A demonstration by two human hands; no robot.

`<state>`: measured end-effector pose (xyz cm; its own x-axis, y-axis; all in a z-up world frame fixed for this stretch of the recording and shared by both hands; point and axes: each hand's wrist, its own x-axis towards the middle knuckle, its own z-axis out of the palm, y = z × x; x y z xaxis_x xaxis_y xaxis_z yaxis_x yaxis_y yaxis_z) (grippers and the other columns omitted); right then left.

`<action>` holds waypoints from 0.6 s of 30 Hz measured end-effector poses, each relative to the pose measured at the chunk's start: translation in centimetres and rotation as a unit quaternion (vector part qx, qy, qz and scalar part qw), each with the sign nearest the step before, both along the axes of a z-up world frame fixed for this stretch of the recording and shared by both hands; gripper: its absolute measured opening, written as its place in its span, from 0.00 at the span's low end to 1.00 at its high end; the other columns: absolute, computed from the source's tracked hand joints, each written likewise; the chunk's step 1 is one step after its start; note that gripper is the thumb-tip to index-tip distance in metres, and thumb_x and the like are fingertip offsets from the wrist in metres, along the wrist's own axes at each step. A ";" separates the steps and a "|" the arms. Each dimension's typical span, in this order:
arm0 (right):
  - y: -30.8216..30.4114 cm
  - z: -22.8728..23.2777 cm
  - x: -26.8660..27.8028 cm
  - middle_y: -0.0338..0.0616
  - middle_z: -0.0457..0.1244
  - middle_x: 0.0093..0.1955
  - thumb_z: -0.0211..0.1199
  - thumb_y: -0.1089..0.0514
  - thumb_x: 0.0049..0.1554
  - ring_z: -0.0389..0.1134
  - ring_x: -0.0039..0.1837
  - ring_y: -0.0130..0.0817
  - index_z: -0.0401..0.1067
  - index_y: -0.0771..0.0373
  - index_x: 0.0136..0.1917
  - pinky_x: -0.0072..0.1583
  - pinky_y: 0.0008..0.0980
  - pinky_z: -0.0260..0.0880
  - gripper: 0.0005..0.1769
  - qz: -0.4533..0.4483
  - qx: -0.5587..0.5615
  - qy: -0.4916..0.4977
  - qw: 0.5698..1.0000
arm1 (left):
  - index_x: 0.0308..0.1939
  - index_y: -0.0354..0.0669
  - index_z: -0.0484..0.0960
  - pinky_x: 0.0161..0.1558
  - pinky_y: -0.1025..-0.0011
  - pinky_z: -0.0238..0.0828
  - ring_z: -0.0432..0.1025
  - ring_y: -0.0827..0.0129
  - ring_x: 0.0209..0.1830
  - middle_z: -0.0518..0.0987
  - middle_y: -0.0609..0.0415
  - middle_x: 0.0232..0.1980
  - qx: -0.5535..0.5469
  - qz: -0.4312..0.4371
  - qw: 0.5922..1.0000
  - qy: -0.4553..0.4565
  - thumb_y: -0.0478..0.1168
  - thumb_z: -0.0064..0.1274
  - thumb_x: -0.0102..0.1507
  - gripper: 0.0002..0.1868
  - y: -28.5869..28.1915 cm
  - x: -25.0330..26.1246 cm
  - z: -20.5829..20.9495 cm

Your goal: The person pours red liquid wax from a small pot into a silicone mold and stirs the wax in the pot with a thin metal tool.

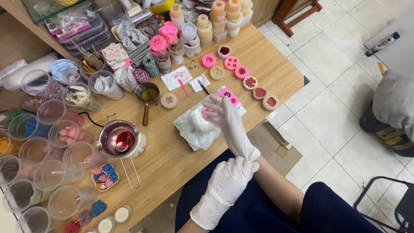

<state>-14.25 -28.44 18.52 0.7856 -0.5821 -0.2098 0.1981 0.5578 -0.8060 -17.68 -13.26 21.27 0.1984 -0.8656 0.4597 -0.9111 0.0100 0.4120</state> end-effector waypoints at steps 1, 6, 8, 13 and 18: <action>-0.1 0.3 -0.3 0.50 0.66 0.65 0.49 0.39 0.66 0.68 0.62 0.38 0.65 0.65 0.72 0.66 0.37 0.69 0.33 0.001 -0.001 -0.001 1.000 | 0.37 0.49 0.74 0.27 0.66 0.67 0.70 0.65 0.26 0.70 0.57 0.29 -0.001 0.001 1.000 -0.001 0.42 0.53 0.70 0.08 -0.1 0.5 0.0; 0.1 2.7 -1.4 0.51 0.69 0.62 0.60 0.58 0.65 0.70 0.61 0.37 0.70 0.71 0.67 0.66 0.34 0.69 0.20 0.004 -0.183 0.029 0.983 | 0.35 0.47 0.74 0.32 0.57 0.71 0.74 0.56 0.29 0.75 0.51 0.31 0.141 0.159 0.974 0.071 0.51 0.53 0.71 0.15 0.4 5.6 0.6; 1.4 4.1 -2.2 0.51 0.68 0.65 0.63 0.57 0.63 0.69 0.65 0.36 0.69 0.70 0.68 0.68 0.36 0.69 0.23 0.041 -0.195 0.001 0.980 | 0.49 0.42 0.74 0.42 0.57 0.72 0.74 0.53 0.39 0.75 0.44 0.43 0.065 0.247 0.944 0.208 0.47 0.53 0.69 0.13 1.2 8.5 1.3; 6.9 7.4 -4.1 0.50 0.60 0.72 0.75 0.51 0.48 0.65 0.69 0.37 0.61 0.64 0.75 0.69 0.38 0.67 0.46 0.163 -0.410 -0.020 0.897 | 0.73 0.30 0.58 0.72 0.54 0.57 0.61 0.42 0.74 0.60 0.31 0.74 -0.199 0.346 0.864 0.307 0.38 0.51 0.73 0.29 1.4 12.0 1.7; 11.8 6.2 -4.2 0.57 0.50 0.81 0.80 0.53 0.53 0.63 0.76 0.45 0.70 0.60 0.72 0.75 0.40 0.67 0.37 0.106 -0.541 0.001 0.834 | 0.74 0.31 0.56 0.78 0.51 0.52 0.51 0.39 0.81 0.51 0.29 0.77 -0.202 0.446 0.849 0.200 0.38 0.58 0.71 0.34 0.8 12.6 0.9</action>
<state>-18.43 -16.65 24.77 0.8953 -0.2791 0.3473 0.1856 -0.4749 -0.8603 -5.09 -12.49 22.17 0.9020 -0.0772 0.4248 -0.4186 -0.3972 0.8167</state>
